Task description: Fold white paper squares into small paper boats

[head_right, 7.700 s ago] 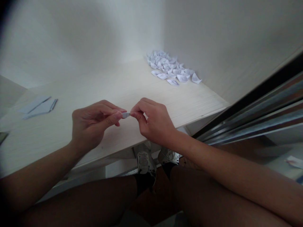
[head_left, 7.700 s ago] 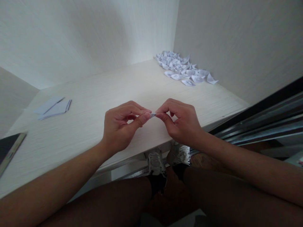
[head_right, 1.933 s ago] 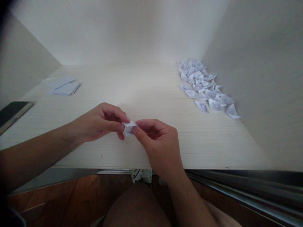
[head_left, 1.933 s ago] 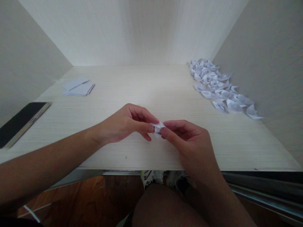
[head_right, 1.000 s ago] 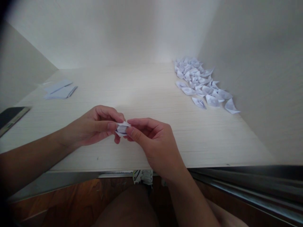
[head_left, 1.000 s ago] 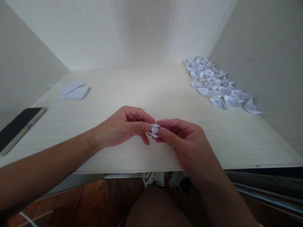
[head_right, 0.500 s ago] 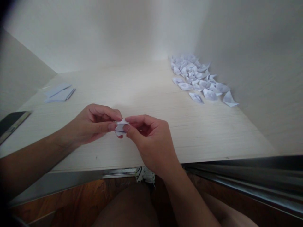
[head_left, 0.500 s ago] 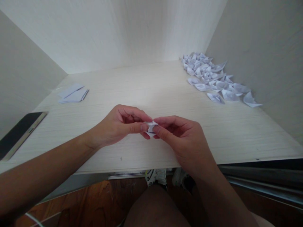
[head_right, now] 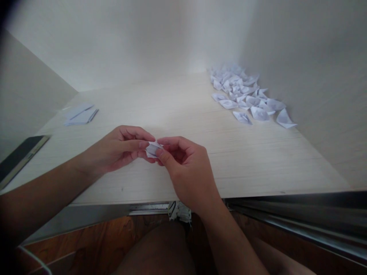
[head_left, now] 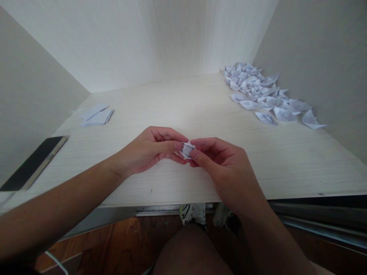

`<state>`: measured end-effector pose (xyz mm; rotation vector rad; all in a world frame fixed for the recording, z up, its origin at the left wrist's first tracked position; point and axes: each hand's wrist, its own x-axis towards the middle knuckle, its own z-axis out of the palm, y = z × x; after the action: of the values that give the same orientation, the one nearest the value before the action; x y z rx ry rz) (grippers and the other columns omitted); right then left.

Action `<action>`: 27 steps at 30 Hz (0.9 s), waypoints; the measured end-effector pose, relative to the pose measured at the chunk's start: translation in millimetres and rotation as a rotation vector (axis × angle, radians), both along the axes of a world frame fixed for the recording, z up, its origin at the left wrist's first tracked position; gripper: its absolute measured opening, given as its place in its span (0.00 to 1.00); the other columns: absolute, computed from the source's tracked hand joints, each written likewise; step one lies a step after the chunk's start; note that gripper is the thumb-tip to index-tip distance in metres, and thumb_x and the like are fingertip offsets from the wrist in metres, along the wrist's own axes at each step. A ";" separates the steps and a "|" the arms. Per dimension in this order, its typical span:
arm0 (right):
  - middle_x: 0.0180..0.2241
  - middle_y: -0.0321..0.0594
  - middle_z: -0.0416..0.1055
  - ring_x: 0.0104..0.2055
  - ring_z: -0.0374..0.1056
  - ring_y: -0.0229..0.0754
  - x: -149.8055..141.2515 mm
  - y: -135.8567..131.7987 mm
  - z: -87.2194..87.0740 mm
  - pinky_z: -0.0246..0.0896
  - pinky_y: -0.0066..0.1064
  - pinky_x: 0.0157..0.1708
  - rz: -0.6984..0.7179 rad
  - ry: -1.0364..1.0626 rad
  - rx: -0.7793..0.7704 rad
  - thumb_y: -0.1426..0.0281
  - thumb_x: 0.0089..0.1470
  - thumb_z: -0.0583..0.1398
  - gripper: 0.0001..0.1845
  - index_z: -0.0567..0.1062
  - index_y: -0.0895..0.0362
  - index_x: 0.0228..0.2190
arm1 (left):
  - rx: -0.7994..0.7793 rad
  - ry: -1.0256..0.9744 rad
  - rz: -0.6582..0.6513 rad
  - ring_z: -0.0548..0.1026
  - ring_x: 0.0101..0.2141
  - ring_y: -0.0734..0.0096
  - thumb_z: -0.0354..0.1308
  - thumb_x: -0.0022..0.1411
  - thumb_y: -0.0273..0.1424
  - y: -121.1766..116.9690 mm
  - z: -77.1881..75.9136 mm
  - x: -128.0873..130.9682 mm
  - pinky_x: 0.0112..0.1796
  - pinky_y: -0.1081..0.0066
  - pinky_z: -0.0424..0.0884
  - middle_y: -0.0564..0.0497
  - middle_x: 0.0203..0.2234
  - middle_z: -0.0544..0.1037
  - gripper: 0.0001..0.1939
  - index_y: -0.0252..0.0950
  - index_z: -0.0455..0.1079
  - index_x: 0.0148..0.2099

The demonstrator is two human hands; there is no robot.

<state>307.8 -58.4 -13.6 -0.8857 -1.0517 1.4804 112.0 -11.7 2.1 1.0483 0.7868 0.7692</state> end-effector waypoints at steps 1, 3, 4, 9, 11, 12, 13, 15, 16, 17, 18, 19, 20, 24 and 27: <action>0.29 0.34 0.81 0.30 0.75 0.36 -0.3 -0.2 -0.2 0.74 0.29 0.36 -0.005 -0.010 0.009 0.68 0.48 0.76 0.11 0.84 0.55 0.34 | -0.019 0.016 0.009 0.85 0.30 0.68 0.75 0.55 0.26 0.8 0.3 -0.5 0.33 0.72 0.84 0.46 0.30 0.86 0.07 0.33 0.84 0.38; 0.30 0.35 0.82 0.31 0.75 0.37 -0.7 -0.5 -1.4 0.74 0.30 0.37 -0.016 -0.044 0.024 0.67 0.48 0.76 0.11 0.84 0.55 0.35 | -0.044 0.042 0.016 0.82 0.26 0.70 0.76 0.53 0.27 2.0 1.4 -1.1 0.27 0.74 0.82 0.47 0.28 0.85 0.08 0.32 0.83 0.36; 0.30 0.36 0.82 0.31 0.75 0.37 -0.7 -0.7 -2.1 0.74 0.31 0.37 -0.021 -0.063 0.030 0.67 0.48 0.76 0.11 0.84 0.55 0.35 | -0.049 0.045 0.012 0.80 0.24 0.72 0.77 0.52 0.27 2.3 2.0 -1.3 0.24 0.76 0.80 0.48 0.26 0.84 0.09 0.32 0.83 0.36; 0.29 0.36 0.81 0.30 0.74 0.37 2.5 -1.3 -4.0 0.73 0.31 0.35 0.009 -0.123 0.063 0.65 0.52 0.74 0.12 0.84 0.54 0.38 | 0.007 0.049 -0.037 0.78 0.20 0.74 0.79 0.49 0.28 3.0 2.1 -2.7 0.19 0.77 0.77 0.51 0.22 0.82 0.11 0.33 0.82 0.35; 0.29 0.36 0.81 0.30 0.74 0.37 3.9 -1.5 -3.7 0.73 0.32 0.35 0.024 -0.140 0.077 0.65 0.54 0.73 0.10 0.84 0.54 0.38 | 0.054 0.061 -0.045 0.81 0.23 0.71 0.79 0.49 0.29 3.2 1.6 -3.8 0.23 0.75 0.80 0.49 0.25 0.84 0.11 0.33 0.83 0.35; 0.30 0.36 0.81 0.31 0.74 0.38 4.3 -1.6 -3.4 0.73 0.32 0.36 0.027 -0.146 0.080 0.65 0.54 0.72 0.10 0.84 0.54 0.38 | 0.069 0.064 -0.046 0.82 0.24 0.70 0.79 0.49 0.29 3.3 1.5 -4.3 0.24 0.74 0.81 0.48 0.27 0.85 0.11 0.34 0.83 0.35; 0.30 0.36 0.81 0.31 0.75 0.38 4.4 -1.8 -3.2 0.73 0.32 0.36 0.027 -0.147 0.079 0.65 0.54 0.72 0.10 0.84 0.54 0.38 | 0.076 0.065 -0.047 0.82 0.25 0.69 0.79 0.50 0.29 3.3 1.6 -4.7 0.26 0.73 0.81 0.48 0.28 0.86 0.11 0.34 0.83 0.35; 0.32 0.37 0.82 0.33 0.76 0.38 3.9 -2.3 -3.1 0.73 0.32 0.38 0.015 -0.136 0.070 0.65 0.53 0.73 0.11 0.84 0.55 0.38 | 0.081 0.072 -0.047 0.83 0.27 0.69 0.78 0.51 0.28 3.3 2.5 -5.3 0.29 0.73 0.82 0.48 0.28 0.86 0.10 0.35 0.83 0.36; 0.33 0.38 0.83 0.34 0.76 0.39 3.3 -2.5 -3.3 0.73 0.32 0.39 0.006 -0.126 0.063 0.65 0.52 0.74 0.11 0.84 0.55 0.38 | 0.083 0.077 -0.046 0.83 0.28 0.70 0.78 0.51 0.28 3.2 3.0 -5.3 0.30 0.73 0.82 0.48 0.29 0.86 0.10 0.35 0.83 0.36; 0.35 0.38 0.84 0.36 0.77 0.39 2.7 -2.7 -3.5 0.73 0.32 0.40 -0.002 -0.115 0.057 0.65 0.52 0.74 0.11 0.84 0.55 0.38 | 0.086 0.084 -0.046 0.84 0.28 0.70 0.78 0.51 0.28 3.1 3.5 -5.3 0.31 0.74 0.82 0.48 0.29 0.86 0.10 0.35 0.83 0.36; 0.36 0.38 0.84 0.37 0.78 0.40 2.2 -2.8 -3.9 0.74 0.32 0.41 -0.008 -0.105 0.054 0.65 0.52 0.74 0.11 0.85 0.54 0.37 | 0.090 0.089 -0.046 0.84 0.29 0.70 0.78 0.51 0.28 2.9 3.8 -5.2 0.31 0.74 0.82 0.48 0.29 0.87 0.10 0.35 0.83 0.36; 0.36 0.39 0.84 0.38 0.78 0.40 1.7 -2.9 -4.4 0.74 0.33 0.42 -0.013 -0.097 0.055 0.65 0.52 0.74 0.11 0.85 0.54 0.37 | 0.097 0.094 -0.047 0.84 0.29 0.70 0.78 0.51 0.28 2.7 3.8 -5.1 0.32 0.75 0.82 0.48 0.30 0.87 0.10 0.35 0.84 0.37; 0.37 0.39 0.84 0.39 0.79 0.41 1.5 -2.8 -5.0 0.74 0.33 0.43 -0.016 -0.092 0.059 0.65 0.52 0.74 0.10 0.85 0.54 0.37 | 0.106 0.098 -0.047 0.84 0.29 0.71 0.78 0.51 0.28 2.4 3.4 -4.9 0.32 0.75 0.81 0.48 0.30 0.87 0.10 0.35 0.84 0.37; 0.37 0.38 0.84 0.39 0.79 0.42 1.3 -1.9 -6.3 0.75 0.35 0.45 -0.038 -0.098 0.076 0.64 0.52 0.74 0.11 0.86 0.53 0.37 | 0.180 0.119 0.010 0.84 0.29 0.70 0.77 0.53 0.29 0.0 -1.6 -2.9 0.33 0.74 0.82 0.47 0.31 0.87 0.10 0.35 0.84 0.39; 0.35 0.37 0.84 0.36 0.79 0.40 0.2 -1.2 -6.0 0.76 0.33 0.41 -0.075 -0.118 0.063 0.64 0.52 0.74 0.11 0.86 0.54 0.37 | 0.234 0.151 0.094 0.85 0.31 0.68 0.77 0.54 0.31 -3.4 -6.8 0.2 0.36 0.71 0.83 0.47 0.31 0.87 0.10 0.35 0.84 0.39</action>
<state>308.0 -59.6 -19.6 -0.9670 -1.1335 1.3393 112.2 -15.1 -4.7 1.2978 0.8945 0.8849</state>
